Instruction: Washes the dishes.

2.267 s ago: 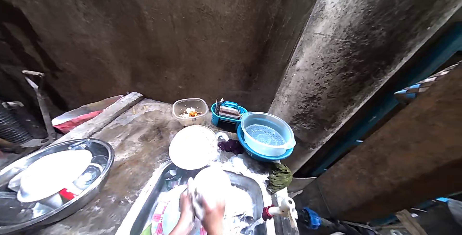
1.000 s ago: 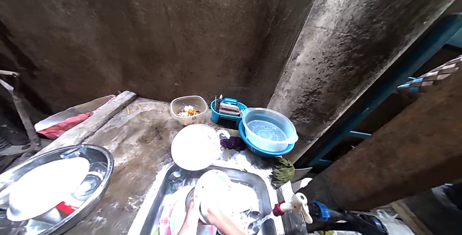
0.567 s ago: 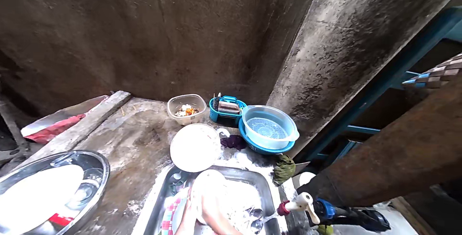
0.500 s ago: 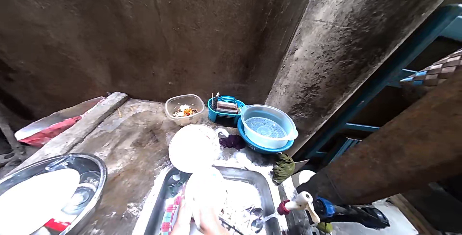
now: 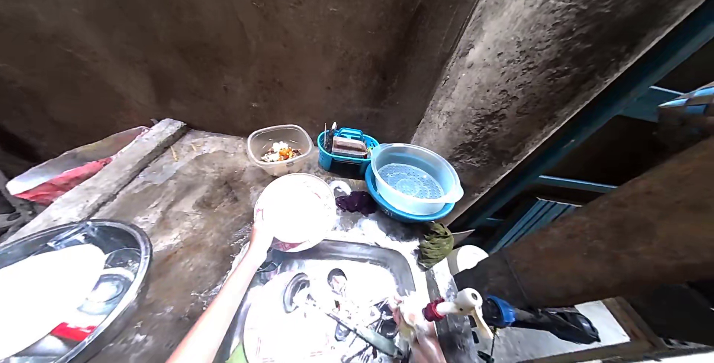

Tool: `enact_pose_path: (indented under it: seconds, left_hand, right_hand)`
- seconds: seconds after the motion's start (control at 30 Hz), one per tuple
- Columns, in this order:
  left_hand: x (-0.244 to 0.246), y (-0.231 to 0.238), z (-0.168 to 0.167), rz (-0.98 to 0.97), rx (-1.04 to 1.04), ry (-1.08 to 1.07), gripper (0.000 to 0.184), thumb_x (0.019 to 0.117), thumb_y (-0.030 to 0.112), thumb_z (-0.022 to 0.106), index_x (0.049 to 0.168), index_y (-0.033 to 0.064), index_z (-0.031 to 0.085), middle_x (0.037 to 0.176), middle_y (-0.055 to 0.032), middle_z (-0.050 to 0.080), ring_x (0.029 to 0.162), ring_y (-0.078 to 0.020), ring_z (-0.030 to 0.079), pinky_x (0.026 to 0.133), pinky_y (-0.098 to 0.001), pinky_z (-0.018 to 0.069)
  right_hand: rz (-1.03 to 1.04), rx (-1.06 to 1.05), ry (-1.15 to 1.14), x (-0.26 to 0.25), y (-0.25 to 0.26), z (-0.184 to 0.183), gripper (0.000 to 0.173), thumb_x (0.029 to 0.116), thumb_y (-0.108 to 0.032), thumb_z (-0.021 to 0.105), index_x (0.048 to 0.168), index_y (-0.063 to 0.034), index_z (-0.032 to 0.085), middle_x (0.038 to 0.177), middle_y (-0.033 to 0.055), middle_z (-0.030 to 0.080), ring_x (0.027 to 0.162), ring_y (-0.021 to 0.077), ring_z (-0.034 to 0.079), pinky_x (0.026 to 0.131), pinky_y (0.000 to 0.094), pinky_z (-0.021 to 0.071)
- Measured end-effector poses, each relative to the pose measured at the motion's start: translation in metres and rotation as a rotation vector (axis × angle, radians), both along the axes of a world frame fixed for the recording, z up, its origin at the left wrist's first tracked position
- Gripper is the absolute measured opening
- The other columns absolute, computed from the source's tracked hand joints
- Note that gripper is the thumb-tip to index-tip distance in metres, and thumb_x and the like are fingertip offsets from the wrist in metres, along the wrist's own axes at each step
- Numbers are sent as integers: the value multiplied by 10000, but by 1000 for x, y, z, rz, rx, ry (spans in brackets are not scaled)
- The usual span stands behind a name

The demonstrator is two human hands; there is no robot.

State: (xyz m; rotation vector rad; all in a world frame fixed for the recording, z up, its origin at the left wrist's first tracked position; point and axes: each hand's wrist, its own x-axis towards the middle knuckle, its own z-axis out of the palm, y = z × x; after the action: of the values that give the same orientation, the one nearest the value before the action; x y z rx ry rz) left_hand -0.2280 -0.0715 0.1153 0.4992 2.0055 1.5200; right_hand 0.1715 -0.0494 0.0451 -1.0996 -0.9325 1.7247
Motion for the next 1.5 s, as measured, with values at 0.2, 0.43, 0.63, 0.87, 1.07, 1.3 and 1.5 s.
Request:
enact_pose_path:
  seconds: [0.2,0.43,0.63,0.87,1.07,1.3,1.5]
  left_hand:
    - [16,-27,-18,117,30,447,554,999,31,540,1519,-61,371,1537,-341,365,1410,-461,407,1157,-537,352]
    - [73,-125,-96,-86,-611,343,718,953,79,666,1565,-32,307,1536,-361,366,1381,-548,415,1113,-635,376]
    - [76,-132,-91,-80,-550,59,451,967,45,663,1366,-116,531,1314,-346,584,1242,-443,575,1070,-570,422]
    - [128,-120,-21,65,-265,77,300,998,-15,540,1286,-96,527,1136,-284,613,1007,-335,610,899,-499,494]
    - [127,-159,43,191,-213,479,249,992,35,487,1171,-135,521,1131,-298,601,1045,-362,599,925,-529,469]
    - [147,-149,46,369,127,178,376,1036,34,438,1382,-112,418,1223,-191,573,1033,-100,598,890,-244,513]
    - [201,-110,-1,355,199,-361,481,1105,99,342,1576,27,274,1504,-194,454,1251,-190,545,1023,-345,470]
  right_hand:
    - [217,19,-331,-1,25,6,335,1071,-72,379,1309,134,495,1074,154,647,939,124,648,859,279,552]
    - [286,387,-658,-54,122,43,312,1072,-181,493,1208,73,611,1025,198,670,918,239,653,863,417,534]
    - [470,858,-1082,-104,167,14,335,1038,-78,512,1328,49,621,1349,291,605,1273,436,585,1088,537,454]
    - [633,1002,-1222,-106,170,36,395,1053,-215,530,1353,27,618,1397,293,573,1314,463,540,1104,585,411]
    - [781,723,-1494,-97,186,47,346,1071,-138,445,1305,40,628,1297,291,638,1252,461,593,1035,609,456]
    - [203,1417,-841,-82,172,-8,205,920,-26,641,1065,85,733,1086,313,705,1039,521,674,890,653,526]
    - [379,1068,-1002,-88,173,23,266,998,-95,579,1135,91,711,1210,312,675,1189,539,596,1022,678,410]
